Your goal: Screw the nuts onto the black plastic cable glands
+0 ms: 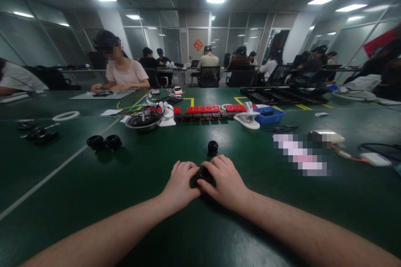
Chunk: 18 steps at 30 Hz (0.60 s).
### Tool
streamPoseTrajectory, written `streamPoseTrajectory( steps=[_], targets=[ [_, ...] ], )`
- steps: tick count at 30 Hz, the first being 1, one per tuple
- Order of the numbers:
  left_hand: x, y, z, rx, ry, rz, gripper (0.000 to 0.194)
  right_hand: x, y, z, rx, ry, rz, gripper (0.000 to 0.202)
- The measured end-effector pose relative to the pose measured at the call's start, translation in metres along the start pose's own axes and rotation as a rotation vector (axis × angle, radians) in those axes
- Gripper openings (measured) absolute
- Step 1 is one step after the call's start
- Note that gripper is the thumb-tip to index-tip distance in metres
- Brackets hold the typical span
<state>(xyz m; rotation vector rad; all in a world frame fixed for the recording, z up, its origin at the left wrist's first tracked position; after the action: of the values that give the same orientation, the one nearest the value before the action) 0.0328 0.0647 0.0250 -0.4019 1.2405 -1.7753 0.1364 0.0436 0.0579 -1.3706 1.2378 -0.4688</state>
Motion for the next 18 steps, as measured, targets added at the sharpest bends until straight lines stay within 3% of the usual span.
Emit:
streamPoseTrajectory(
  steps=[18],
  targets=[
    [-0.0003, 0.0033, -0.0034, -0.002, 0.013, 0.01, 0.022, 0.0005, 0.0033, 0.0004, -0.023, 0.01, -0.022, 0.03]
  ],
)
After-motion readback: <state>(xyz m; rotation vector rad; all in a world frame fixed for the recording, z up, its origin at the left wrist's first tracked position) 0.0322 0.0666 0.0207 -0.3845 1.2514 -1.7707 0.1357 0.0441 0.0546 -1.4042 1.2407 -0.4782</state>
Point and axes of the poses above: each hand's wrist, its own x-axis away from the middle knuckle, its own y-axis out of the palm, z = x × y, the point moved 6 cm from there along -x, towards the middle knuckle, and after that the axes turned 6 degrees about y, right-handed, at the moved point
